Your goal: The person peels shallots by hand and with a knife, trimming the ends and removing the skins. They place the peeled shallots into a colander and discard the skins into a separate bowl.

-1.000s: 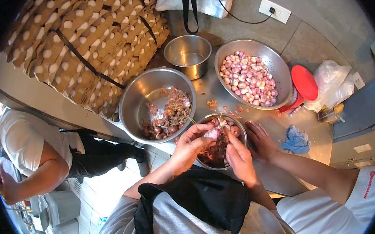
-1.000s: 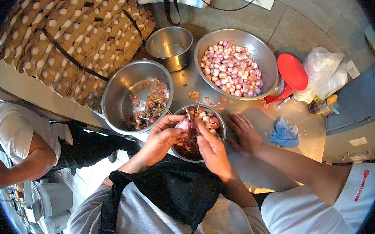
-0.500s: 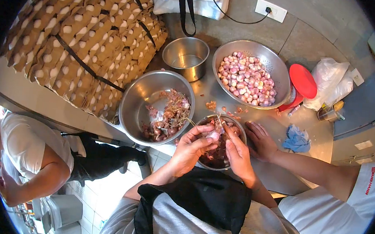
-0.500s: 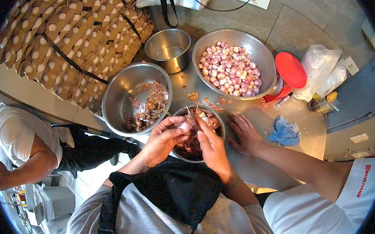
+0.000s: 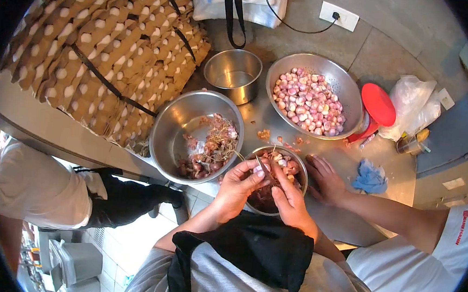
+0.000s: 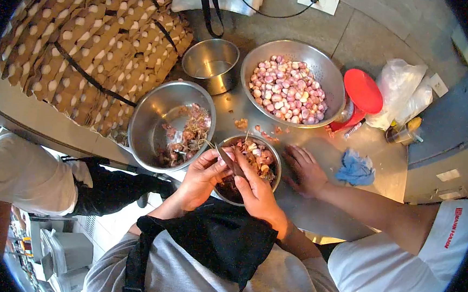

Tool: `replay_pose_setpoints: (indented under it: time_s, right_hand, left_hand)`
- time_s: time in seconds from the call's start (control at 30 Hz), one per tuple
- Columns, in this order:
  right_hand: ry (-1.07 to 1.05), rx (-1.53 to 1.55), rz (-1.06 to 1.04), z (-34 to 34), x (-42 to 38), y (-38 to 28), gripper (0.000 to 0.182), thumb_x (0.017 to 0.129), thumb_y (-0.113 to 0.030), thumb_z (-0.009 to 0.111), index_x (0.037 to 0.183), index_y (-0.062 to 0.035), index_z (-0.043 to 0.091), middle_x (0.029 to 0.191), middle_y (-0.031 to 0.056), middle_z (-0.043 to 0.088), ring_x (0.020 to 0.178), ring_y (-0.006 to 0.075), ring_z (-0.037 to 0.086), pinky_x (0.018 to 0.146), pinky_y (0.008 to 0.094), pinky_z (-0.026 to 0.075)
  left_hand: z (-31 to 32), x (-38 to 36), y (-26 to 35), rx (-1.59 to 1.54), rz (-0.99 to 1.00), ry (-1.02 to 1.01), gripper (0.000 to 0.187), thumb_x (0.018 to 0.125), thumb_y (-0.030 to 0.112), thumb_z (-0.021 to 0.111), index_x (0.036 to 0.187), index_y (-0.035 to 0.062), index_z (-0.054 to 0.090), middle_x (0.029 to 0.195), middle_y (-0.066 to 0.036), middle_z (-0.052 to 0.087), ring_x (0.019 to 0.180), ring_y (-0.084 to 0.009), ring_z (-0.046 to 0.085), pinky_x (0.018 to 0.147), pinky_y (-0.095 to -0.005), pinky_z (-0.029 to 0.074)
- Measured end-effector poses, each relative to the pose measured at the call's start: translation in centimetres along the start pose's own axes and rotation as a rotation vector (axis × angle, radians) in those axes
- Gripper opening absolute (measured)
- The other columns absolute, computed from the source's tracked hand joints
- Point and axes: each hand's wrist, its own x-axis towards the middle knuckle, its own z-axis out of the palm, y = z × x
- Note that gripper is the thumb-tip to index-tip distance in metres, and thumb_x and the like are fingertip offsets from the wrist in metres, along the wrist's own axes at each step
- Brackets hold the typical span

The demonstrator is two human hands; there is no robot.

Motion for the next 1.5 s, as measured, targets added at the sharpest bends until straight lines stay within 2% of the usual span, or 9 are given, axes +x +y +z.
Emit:
replay_pose_setpoints:
  time_s: [0.23, 0.37, 0.5, 0.83, 1.03, 1.23, 1.33, 1.4, 1.5]
  right_hand:
    - [0.034, -0.086, 0.008, -0.3, -0.1, -0.1, 0.039, 0.091, -0.015, 0.042, 0.127, 0.0004, 0.04, 0.126, 0.015, 0.046, 0.122, 0.0222, 0.038, 0.1, 0.0291, 0.027]
    - [0.193, -0.104, 0.109, -1.8, 0.6, 1.8, 0.038, 0.091, -0.016, 0.042, 0.126, 0.001, 0.041, 0.127, 0.0143, 0.046, 0.12, 0.0211, 0.039, 0.1, 0.0292, 0.027]
    - [0.14, 0.16, 0.081, -1.8, 0.1, 1.9, 0.042, 0.091, -0.017, 0.041, 0.13, 0.0007, 0.036, 0.129, 0.0136, 0.043, 0.123, 0.0213, 0.035, 0.101, 0.0293, 0.024]
    - [0.022, -0.07, -0.026, -0.6, -0.1, 0.2, 0.038, 0.091, -0.014, 0.041, 0.127, -0.0011, 0.04, 0.125, 0.0152, 0.047, 0.12, 0.0231, 0.041, 0.099, 0.0301, 0.028]
    - [0.173, -0.177, 0.065, -1.7, 0.5, 2.2, 0.038, 0.091, -0.015, 0.043, 0.126, -0.0013, 0.042, 0.124, 0.0163, 0.048, 0.119, 0.022, 0.042, 0.097, 0.0296, 0.03]
    - [0.155, 0.208, 0.362, -1.7, -0.4, 1.0, 0.043, 0.092, -0.017, 0.041, 0.132, -0.0028, 0.033, 0.121, 0.0146, 0.05, 0.114, 0.0212, 0.045, 0.096, 0.0293, 0.031]
    - [0.054, 0.208, 0.302, -1.3, -0.5, -0.8, 0.047, 0.091, -0.015, 0.041, 0.134, -0.0031, 0.029, 0.131, 0.0151, 0.041, 0.123, 0.0223, 0.037, 0.1, 0.0297, 0.027]
    - [-0.017, -0.075, -0.052, -1.1, -0.1, -1.1, 0.047, 0.09, -0.013, 0.042, 0.134, -0.0029, 0.029, 0.133, 0.0149, 0.039, 0.124, 0.0236, 0.035, 0.1, 0.03, 0.027]
    - [-0.071, -0.141, -0.059, -1.0, -0.1, -1.2, 0.046, 0.089, -0.013, 0.043, 0.132, -0.0015, 0.032, 0.134, 0.0155, 0.037, 0.124, 0.0259, 0.036, 0.1, 0.0304, 0.027]
  left_hand:
    - [-0.9, 0.1, 0.1, 0.082, 0.044, -0.055, 0.022, 0.084, 0.008, 0.057, 0.105, 0.0038, 0.054, 0.105, -0.006, 0.056, 0.094, -0.015, 0.055, 0.083, -0.0293, 0.048]
    - [0.1, -0.5, 1.1, 0.092, -0.005, -0.077, 0.02, 0.085, 0.01, 0.056, 0.104, 0.0044, 0.054, 0.099, -0.005, 0.057, 0.091, -0.017, 0.057, 0.083, -0.031, 0.046]
    - [0.3, -0.5, 1.0, 0.042, -0.011, -0.053, 0.022, 0.085, 0.009, 0.055, 0.106, 0.0051, 0.049, 0.099, -0.005, 0.056, 0.092, -0.0163, 0.056, 0.082, -0.031, 0.046]
    - [-0.6, 0.0, -0.1, 0.167, 0.137, -0.037, 0.024, 0.081, 0.0, 0.058, 0.099, 0.0046, 0.043, 0.104, -0.008, 0.052, 0.098, -0.015, 0.052, 0.084, -0.0302, 0.048]
    - [-0.3, -0.6, 0.8, 0.126, 0.07, -0.135, 0.022, 0.083, 0.001, 0.055, 0.101, 0.0054, 0.044, 0.104, -0.009, 0.055, 0.097, -0.0171, 0.055, 0.085, -0.031, 0.047]
    - [0.3, -0.5, 1.1, -0.017, -0.033, -0.112, 0.02, 0.086, 0.009, 0.054, 0.105, 0.0066, 0.049, 0.102, -0.007, 0.056, 0.094, -0.0166, 0.056, 0.083, -0.0319, 0.046]
    - [0.0, -0.5, 0.8, 0.065, -0.025, -0.094, 0.024, 0.085, 0.01, 0.055, 0.108, 0.0055, 0.048, 0.102, -0.006, 0.056, 0.092, -0.0152, 0.055, 0.082, -0.0301, 0.045]
    - [-0.1, -0.4, 0.6, 0.201, 0.051, -0.099, 0.026, 0.085, 0.007, 0.055, 0.109, 0.0048, 0.048, 0.103, -0.005, 0.056, 0.094, -0.0135, 0.054, 0.084, -0.028, 0.044]
    - [0.0, -0.4, 0.4, 0.294, 0.166, -0.095, 0.03, 0.083, 0.003, 0.057, 0.111, 0.0034, 0.048, 0.103, -0.004, 0.055, 0.095, -0.0116, 0.052, 0.085, -0.0261, 0.043]
